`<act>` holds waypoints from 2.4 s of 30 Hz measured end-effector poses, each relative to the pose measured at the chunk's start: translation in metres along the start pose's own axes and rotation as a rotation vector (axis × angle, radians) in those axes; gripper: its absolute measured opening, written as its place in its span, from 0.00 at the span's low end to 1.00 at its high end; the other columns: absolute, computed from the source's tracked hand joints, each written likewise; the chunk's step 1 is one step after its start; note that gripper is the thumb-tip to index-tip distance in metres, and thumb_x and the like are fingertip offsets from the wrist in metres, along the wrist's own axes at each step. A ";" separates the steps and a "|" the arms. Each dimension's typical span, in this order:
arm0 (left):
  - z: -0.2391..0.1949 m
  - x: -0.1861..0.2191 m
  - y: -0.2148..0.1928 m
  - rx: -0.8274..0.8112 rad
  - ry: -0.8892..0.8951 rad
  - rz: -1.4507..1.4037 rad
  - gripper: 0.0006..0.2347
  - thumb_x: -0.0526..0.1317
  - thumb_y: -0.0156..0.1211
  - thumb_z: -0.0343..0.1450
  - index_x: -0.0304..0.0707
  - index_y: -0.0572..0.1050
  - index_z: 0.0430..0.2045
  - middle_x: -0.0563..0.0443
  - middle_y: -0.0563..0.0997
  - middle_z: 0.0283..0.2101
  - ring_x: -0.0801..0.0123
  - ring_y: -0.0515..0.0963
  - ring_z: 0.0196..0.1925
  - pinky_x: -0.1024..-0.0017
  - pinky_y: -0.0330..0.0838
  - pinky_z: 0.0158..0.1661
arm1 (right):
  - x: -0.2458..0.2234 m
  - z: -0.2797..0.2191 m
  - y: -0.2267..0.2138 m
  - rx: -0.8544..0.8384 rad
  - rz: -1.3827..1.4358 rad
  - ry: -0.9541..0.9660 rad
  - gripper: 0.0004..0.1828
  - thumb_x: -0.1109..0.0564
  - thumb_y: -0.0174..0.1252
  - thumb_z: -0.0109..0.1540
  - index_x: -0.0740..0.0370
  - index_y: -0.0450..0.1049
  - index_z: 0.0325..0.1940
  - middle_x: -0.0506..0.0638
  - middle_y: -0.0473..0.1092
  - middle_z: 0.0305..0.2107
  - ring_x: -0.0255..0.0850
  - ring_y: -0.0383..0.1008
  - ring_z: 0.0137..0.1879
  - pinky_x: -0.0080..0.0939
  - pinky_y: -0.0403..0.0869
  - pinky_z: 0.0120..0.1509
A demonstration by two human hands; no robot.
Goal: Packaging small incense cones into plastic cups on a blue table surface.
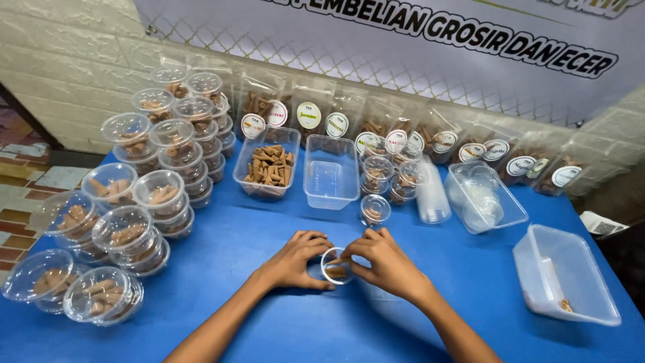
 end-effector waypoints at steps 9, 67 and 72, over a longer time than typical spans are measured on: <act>0.002 0.001 -0.001 -0.018 -0.027 -0.002 0.26 0.58 0.77 0.56 0.46 0.79 0.43 0.52 0.83 0.50 0.56 0.73 0.63 0.56 0.60 0.62 | 0.001 0.008 0.035 0.059 -0.184 -0.027 0.02 0.55 0.66 0.59 0.49 0.79 0.35 0.41 0.79 0.36 0.39 0.67 0.40 0.43 0.61 0.47; 0.003 0.006 -0.004 -0.034 -0.028 -0.002 0.24 0.59 0.75 0.57 0.50 0.78 0.39 0.57 0.81 0.51 0.59 0.72 0.64 0.57 0.59 0.63 | -0.004 0.008 0.018 0.014 0.069 0.049 0.04 0.55 0.64 0.61 0.52 0.75 0.36 0.47 0.79 0.31 0.44 0.72 0.42 0.43 0.65 0.48; 0.004 0.004 -0.003 -0.048 -0.045 0.003 0.24 0.60 0.74 0.57 0.48 0.79 0.39 0.54 0.82 0.51 0.58 0.72 0.64 0.56 0.59 0.63 | 0.018 0.013 0.057 0.134 -0.227 -0.045 0.06 0.59 0.66 0.58 0.51 0.74 0.32 0.43 0.76 0.26 0.42 0.67 0.37 0.42 0.60 0.42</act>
Point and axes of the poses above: each hand's wrist, its own z-axis towards the middle knuckle, its own y-axis out of the palm, x = y × z, the point moved 8 cm from there along z, towards the middle knuckle
